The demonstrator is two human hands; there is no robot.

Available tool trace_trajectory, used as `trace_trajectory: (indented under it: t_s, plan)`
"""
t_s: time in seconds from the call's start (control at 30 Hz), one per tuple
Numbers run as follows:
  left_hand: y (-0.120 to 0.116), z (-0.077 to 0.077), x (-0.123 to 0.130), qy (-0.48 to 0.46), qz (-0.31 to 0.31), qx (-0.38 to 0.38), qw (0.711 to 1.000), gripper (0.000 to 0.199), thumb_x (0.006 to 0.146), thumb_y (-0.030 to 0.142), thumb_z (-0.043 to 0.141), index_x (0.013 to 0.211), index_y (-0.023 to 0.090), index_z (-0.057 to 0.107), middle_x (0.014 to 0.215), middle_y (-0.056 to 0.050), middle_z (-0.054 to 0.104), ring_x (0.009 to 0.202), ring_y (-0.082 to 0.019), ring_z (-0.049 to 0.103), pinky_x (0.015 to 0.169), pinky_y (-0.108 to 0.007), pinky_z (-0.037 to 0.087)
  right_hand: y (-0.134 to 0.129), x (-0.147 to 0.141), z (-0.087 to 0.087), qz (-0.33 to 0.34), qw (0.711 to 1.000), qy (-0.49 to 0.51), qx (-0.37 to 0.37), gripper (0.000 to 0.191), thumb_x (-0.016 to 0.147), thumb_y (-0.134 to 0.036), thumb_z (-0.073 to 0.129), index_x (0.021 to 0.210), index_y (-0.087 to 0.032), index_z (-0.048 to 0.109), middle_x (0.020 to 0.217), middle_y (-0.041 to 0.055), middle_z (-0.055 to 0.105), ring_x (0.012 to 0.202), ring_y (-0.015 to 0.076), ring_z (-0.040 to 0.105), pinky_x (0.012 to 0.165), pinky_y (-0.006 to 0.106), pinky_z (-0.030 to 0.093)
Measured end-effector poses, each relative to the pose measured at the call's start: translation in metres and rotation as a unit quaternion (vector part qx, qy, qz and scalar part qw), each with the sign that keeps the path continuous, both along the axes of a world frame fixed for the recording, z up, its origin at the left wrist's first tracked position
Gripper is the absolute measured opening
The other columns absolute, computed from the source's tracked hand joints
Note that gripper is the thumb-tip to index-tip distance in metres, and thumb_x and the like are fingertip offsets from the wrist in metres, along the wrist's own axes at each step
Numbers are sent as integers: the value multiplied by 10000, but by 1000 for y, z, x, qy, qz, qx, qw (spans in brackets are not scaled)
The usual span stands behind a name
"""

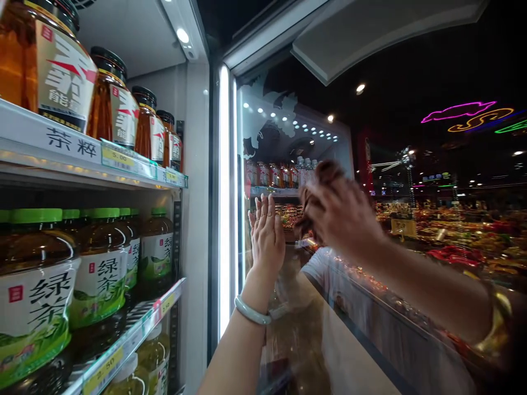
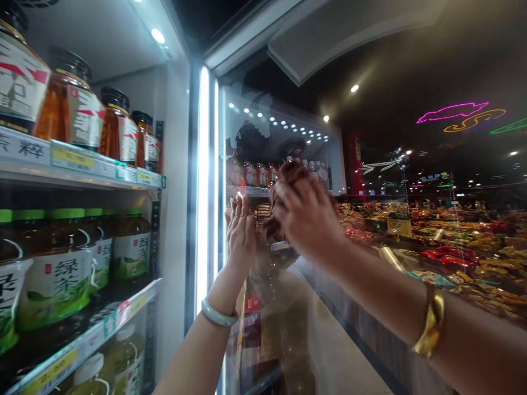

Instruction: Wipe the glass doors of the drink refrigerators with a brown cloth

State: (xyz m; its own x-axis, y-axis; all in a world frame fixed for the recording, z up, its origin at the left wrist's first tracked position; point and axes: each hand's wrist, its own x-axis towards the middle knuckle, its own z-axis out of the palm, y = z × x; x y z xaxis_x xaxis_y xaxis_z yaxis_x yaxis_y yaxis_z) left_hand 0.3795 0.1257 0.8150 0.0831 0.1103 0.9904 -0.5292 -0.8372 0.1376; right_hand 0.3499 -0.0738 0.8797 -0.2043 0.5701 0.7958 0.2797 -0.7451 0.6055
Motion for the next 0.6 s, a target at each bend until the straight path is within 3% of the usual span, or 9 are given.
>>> trace_trajectory:
  t_s: [0.07, 0.13, 0.2, 0.27, 0.37, 0.43, 0.5, 0.6]
  plan:
    - [11, -2, 7, -6, -30, -19, 999, 576, 1128, 406, 169, 1653, 245, 343, 1738, -48, 321, 1634, -176, 207, 1366, -448, 104, 20, 4, -9, 17, 992, 7, -125, 237, 971, -249, 600, 1153, -257, 751, 1501, 41, 605, 1399, 344, 474, 1199, 606, 407]
    - [19, -1, 12, -17, -68, -54, 996, 601, 1126, 417, 120, 1644, 236, 366, 1725, -46, 357, 1625, -152, 234, 1362, -387, 137, 43, 7, 2, 21, 978, 20, -204, 271, 1006, -258, 553, 1204, -257, 738, 1508, 25, 604, 1422, 318, 473, 1212, 554, 417]
    - [23, 6, 13, -30, -96, -83, 991, 615, 1124, 422, 95, 1649, 232, 354, 1730, -44, 348, 1629, -143, 212, 1356, -364, 146, 60, 8, 28, 6, 982, 38, -186, 323, 1016, -227, 518, 1265, -236, 723, 1544, 63, 572, 1450, 341, 458, 1192, 573, 428]
    - [23, 17, 11, -35, -104, -81, 991, 607, 1124, 420, 98, 1655, 245, 336, 1743, -34, 314, 1638, -154, 179, 1359, -392, 129, 65, 6, 50, -10, 992, 48, -116, 369, 1008, -187, 504, 1312, -214, 710, 1574, 112, 534, 1462, 377, 442, 1182, 617, 415]
    - [19, 37, 7, -14, -103, -54, 993, 580, 1125, 421, 121, 1655, 300, 325, 1759, 5, 264, 1643, -158, 163, 1364, -434, 74, 57, 2, 48, -10, 999, 36, -29, 363, 980, -185, 552, 1302, -200, 720, 1568, 138, 529, 1443, 391, 445, 1200, 646, 384]
    - [17, 50, 5, -1, -103, -42, 994, 573, 1124, 418, 132, 1645, 321, 349, 1759, 29, 258, 1643, -149, 160, 1366, -424, 30, 52, 1, 35, -1, 998, 22, -59, 346, 977, -213, 576, 1289, -201, 724, 1528, 123, 571, 1421, 362, 467, 1225, 614, 383]
    - [13, 63, 4, 5, -102, -48, 994, 580, 1120, 410, 133, 1634, 308, 382, 1750, 29, 280, 1641, -145, 172, 1369, -405, 33, 49, 0, 35, -5, 991, 15, -129, 338, 1003, -246, 554, 1299, -221, 717, 1494, 77, 608, 1418, 311, 481, 1239, 537, 409]
    - [-1, 87, -2, 22, -88, -66, 994, 581, 1115, 388, 149, 1641, 280, 370, 1745, 8, 293, 1643, -163, 162, 1369, -441, 58, 36, -3, 72, -38, 989, 11, -144, 319, 1000, -236, 565, 1277, -218, 723, 1499, 65, 602, 1427, 321, 478, 1204, 525, 456]
